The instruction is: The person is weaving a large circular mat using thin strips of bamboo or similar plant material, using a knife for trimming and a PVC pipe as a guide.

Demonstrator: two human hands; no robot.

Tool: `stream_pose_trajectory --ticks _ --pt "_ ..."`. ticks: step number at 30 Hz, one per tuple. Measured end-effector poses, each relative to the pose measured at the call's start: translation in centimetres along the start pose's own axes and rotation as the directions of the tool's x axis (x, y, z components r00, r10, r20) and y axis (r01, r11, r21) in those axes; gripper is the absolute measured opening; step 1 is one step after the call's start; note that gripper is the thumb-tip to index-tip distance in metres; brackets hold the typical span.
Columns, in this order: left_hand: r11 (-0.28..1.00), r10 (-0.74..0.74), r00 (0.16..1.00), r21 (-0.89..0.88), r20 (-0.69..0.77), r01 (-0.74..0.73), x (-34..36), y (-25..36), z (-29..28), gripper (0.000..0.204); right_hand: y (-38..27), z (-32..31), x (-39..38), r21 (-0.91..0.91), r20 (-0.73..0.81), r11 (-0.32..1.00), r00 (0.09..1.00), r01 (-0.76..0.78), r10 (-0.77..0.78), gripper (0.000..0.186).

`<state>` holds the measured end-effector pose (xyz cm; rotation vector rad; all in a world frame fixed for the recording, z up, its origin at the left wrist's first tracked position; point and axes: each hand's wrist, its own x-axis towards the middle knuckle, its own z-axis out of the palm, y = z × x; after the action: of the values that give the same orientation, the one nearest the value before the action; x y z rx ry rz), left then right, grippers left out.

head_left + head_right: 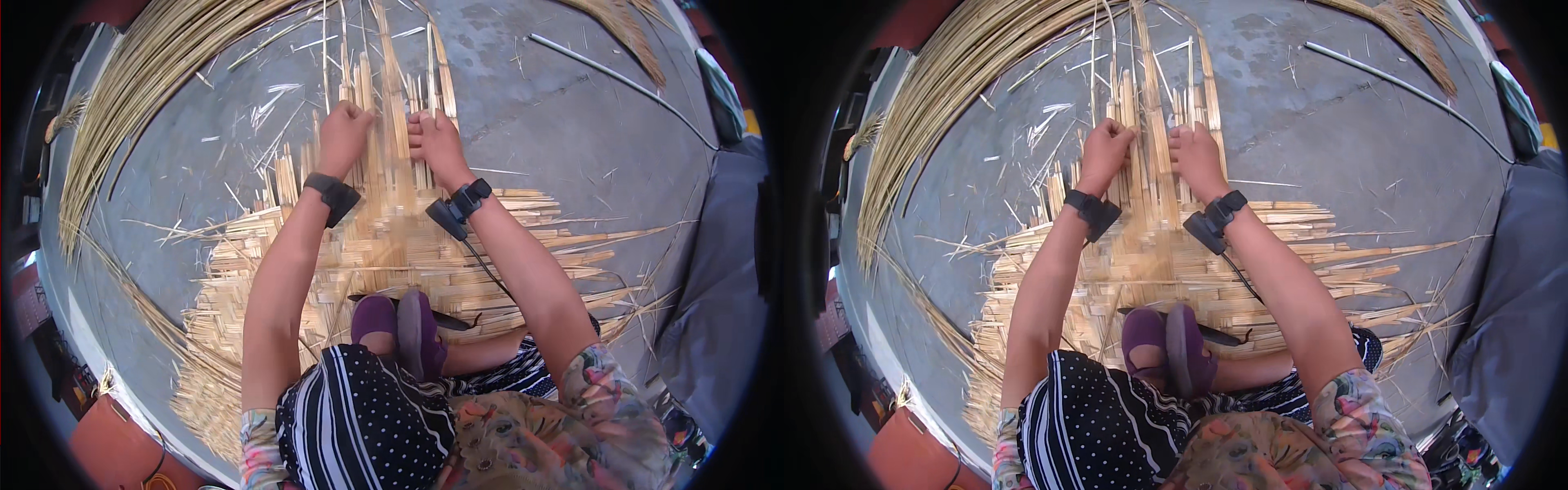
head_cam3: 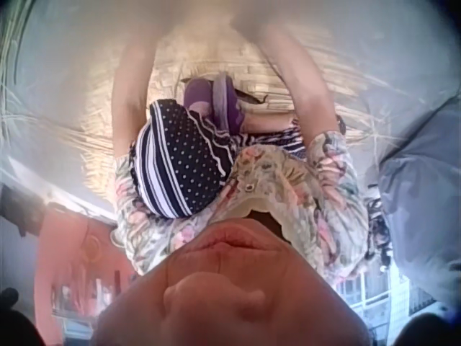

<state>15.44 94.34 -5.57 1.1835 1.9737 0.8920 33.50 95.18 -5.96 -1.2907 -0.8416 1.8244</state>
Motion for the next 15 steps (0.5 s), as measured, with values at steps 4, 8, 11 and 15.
stream_pose_trajectory --ticks 4,8,11,15 --pt "0.976 0.186 0.983 0.115 0.001 -0.185 -0.7 0.8 -0.6 0.018 -3.1 0.7 0.4 -0.339 0.111 0.928 0.973 -0.156 0.204 0.032" --pt "0.937 0.162 0.979 0.291 0.128 -0.193 0.8 1.3 -0.7 0.015 -4.5 1.1 -0.3 -0.284 0.217 0.933 0.934 -0.219 0.285 0.034" --pt "0.914 0.073 0.956 0.364 0.285 -0.179 2.5 1.3 -0.9 0.018 -4.2 1.0 -1.6 -0.267 0.230 0.959 0.959 -0.099 0.163 0.033" --pt "0.990 -0.110 0.917 -0.038 0.383 0.134 2.9 1.7 -1.8 0.026 -3.7 0.5 -2.6 -0.276 0.321 0.949 0.946 0.150 -0.056 0.032"
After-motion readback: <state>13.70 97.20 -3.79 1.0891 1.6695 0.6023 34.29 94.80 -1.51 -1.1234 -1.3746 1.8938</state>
